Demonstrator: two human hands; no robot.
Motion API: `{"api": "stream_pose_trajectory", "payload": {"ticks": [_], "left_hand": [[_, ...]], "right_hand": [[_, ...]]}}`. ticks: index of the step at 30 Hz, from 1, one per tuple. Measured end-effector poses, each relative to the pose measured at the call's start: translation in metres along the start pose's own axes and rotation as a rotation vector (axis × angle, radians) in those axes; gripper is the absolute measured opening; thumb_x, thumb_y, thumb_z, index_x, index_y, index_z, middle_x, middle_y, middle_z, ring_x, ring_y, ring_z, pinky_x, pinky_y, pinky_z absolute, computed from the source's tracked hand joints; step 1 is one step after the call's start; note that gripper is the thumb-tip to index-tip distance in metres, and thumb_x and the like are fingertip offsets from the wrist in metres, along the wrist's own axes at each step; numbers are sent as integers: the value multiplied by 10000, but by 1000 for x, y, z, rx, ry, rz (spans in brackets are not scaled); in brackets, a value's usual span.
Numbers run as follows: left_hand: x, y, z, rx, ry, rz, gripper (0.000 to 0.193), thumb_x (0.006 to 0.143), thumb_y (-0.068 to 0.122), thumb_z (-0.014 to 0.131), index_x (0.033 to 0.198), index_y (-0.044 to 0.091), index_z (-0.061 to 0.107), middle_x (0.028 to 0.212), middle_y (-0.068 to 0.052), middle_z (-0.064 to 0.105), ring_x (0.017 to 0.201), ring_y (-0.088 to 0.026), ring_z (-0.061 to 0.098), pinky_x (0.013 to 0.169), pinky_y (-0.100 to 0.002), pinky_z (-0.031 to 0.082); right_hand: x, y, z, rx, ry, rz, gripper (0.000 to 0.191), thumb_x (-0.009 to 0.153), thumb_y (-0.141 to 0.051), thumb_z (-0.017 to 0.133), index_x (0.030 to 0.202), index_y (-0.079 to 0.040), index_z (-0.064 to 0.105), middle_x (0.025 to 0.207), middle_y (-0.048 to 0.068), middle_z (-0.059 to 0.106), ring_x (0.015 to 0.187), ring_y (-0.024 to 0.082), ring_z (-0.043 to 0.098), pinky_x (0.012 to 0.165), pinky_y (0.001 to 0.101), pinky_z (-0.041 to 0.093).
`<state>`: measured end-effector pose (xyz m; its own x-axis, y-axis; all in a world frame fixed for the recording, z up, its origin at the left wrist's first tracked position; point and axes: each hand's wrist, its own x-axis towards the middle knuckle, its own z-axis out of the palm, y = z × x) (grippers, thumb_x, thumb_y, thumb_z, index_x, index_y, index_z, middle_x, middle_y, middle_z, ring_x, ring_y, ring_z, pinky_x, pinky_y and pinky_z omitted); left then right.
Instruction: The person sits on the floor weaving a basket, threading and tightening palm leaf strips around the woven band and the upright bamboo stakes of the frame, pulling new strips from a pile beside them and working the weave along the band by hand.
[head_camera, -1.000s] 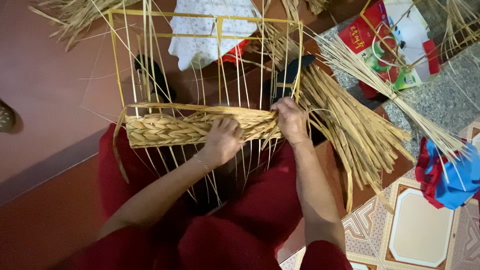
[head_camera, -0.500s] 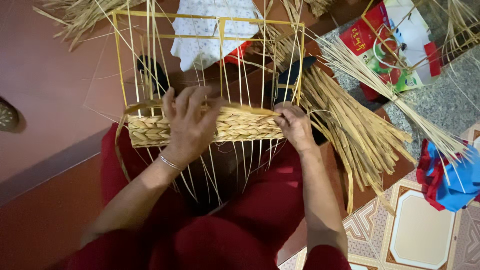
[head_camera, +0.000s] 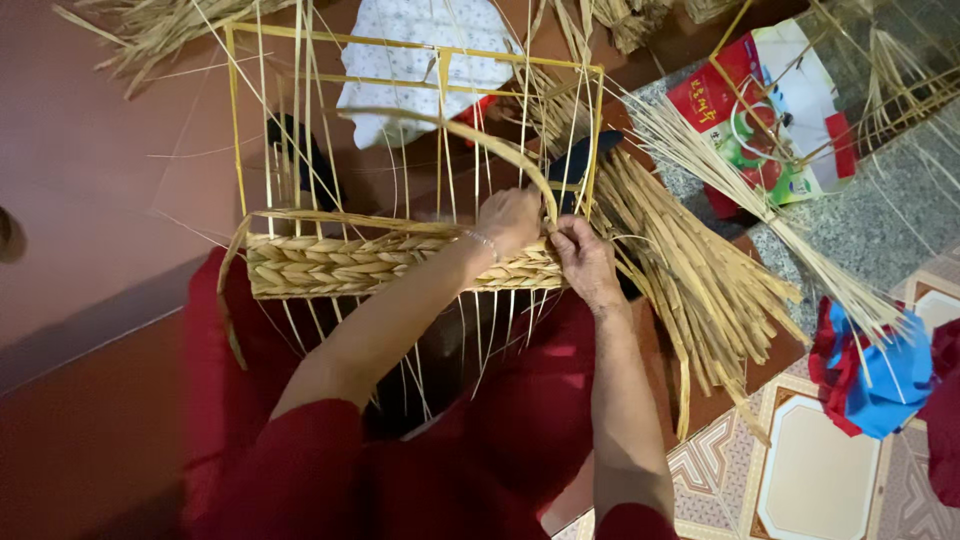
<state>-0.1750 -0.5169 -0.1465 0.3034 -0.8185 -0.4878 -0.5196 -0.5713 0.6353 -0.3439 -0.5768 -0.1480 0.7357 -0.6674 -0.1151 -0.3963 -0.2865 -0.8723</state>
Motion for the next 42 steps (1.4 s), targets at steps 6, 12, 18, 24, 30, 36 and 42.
{"api": "stream_pose_trajectory", "payload": {"ticks": [6, 12, 18, 24, 30, 36, 42], "left_hand": [[14, -10, 4, -462, 395, 349, 214, 903, 94, 705, 1106, 25, 701, 1063, -146, 764, 917, -225, 755, 755, -278, 605], [-31, -51, 25, -1269, 106, -35, 275, 1040, 285, 531, 1056, 44, 662, 1010, -188, 751, 922, -268, 768, 761, -282, 677], [-87, -51, 30, -574, 159, 464, 446, 1109, 381, 502, 917, -6, 612, 812, -182, 709, 836, -167, 845, 524, -318, 539], [-88, -51, -37, -14, 590, 726, 581, 863, 332, 746, 1318, -10, 632, 1431, -280, 457, 1371, -403, 385, 1109, -644, 312], [-95, -77, -54, 687, 542, 568, 223, 802, 169, 762, 999, 77, 713, 1580, -197, 344, 1493, -365, 261, 1185, -695, 184], [-95, -118, -20, 628, 455, 681, 175, 908, 41, 678, 1080, 13, 686, 1320, -187, 581, 1295, -340, 501, 1043, -517, 448], [-98, -127, -12, 578, 220, 327, 261, 907, -57, 585, 1143, 33, 651, 1069, -144, 666, 965, -235, 643, 764, -367, 597]], "right_hand": [[2, 12, 3, -125, 75, -103, 104, 1011, -77, 661, 1113, -77, 644, 938, 68, 762, 815, 119, 710, 698, 291, 604], [15, 7, 11, -282, 98, -178, 51, 969, -81, 716, 1006, -115, 723, 908, 31, 724, 733, 116, 695, 630, 288, 611], [19, -11, 21, -421, 172, -249, 89, 841, -60, 802, 901, -105, 755, 889, 1, 695, 689, 126, 672, 623, 289, 589], [5, -23, 10, -266, 37, -294, 194, 849, 19, 703, 980, -104, 775, 973, 22, 728, 842, 141, 702, 734, 272, 616], [7, -10, 16, -192, 58, -123, 27, 940, -88, 745, 945, -110, 760, 985, 58, 746, 831, 140, 698, 684, 253, 613], [15, 11, 24, -236, 209, -113, 64, 956, -101, 765, 900, -71, 756, 804, 51, 757, 655, 121, 699, 569, 280, 595], [14, 14, 34, -273, 338, -316, 56, 941, -62, 764, 977, -45, 726, 884, 56, 753, 728, 119, 721, 623, 270, 605]]}}
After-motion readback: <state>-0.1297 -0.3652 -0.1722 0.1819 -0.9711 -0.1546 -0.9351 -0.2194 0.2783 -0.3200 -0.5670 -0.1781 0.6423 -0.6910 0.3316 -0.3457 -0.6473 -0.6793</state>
